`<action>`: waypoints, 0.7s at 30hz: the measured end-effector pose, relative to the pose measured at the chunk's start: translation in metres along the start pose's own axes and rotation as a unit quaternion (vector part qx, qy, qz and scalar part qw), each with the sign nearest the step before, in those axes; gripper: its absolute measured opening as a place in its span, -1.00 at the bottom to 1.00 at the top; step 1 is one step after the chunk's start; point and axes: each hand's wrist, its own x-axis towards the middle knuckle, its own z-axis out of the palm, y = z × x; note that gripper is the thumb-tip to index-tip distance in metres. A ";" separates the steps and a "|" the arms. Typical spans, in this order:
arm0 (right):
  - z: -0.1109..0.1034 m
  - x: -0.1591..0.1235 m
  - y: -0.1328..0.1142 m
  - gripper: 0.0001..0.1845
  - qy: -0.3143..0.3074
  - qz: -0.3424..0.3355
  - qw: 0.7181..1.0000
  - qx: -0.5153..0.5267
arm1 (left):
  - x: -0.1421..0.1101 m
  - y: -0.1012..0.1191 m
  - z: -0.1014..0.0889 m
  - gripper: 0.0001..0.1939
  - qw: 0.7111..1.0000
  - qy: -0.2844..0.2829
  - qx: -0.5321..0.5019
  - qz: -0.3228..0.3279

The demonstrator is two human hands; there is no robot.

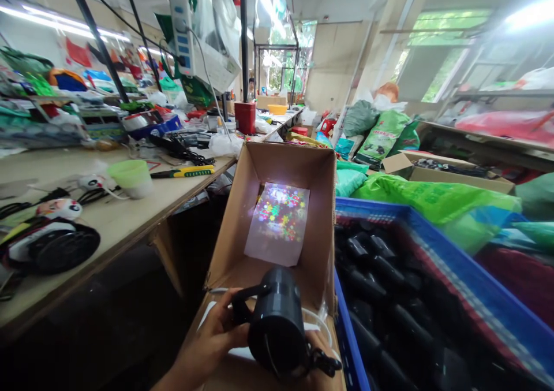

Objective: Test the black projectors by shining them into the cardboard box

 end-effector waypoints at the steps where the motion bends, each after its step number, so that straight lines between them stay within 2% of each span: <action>1: 0.000 0.000 0.000 -0.60 -0.002 -0.004 1.000 -0.007 | 0.000 0.000 0.001 -0.53 1.000 0.000 -0.004 -0.002; 6: -0.002 -0.001 -0.001 -0.55 -0.020 -0.019 0.999 -0.018 | -0.001 -0.003 0.001 -0.49 1.000 -0.002 -0.025 -0.009; 11: -0.002 -0.004 -0.002 -0.48 -0.025 -0.005 1.000 -0.017 | -0.003 -0.003 -0.001 -0.43 0.999 -0.019 -0.030 -0.015; 17: 0.003 -0.003 0.005 -0.50 -0.014 0.007 1.000 -0.020 | -0.004 -0.003 -0.001 -0.40 0.999 0.003 -0.044 -0.019; 21: 0.006 -0.006 0.007 -0.52 -0.005 0.020 1.000 -0.011 | -0.004 -0.003 -0.002 -0.44 0.999 -0.010 -0.049 -0.013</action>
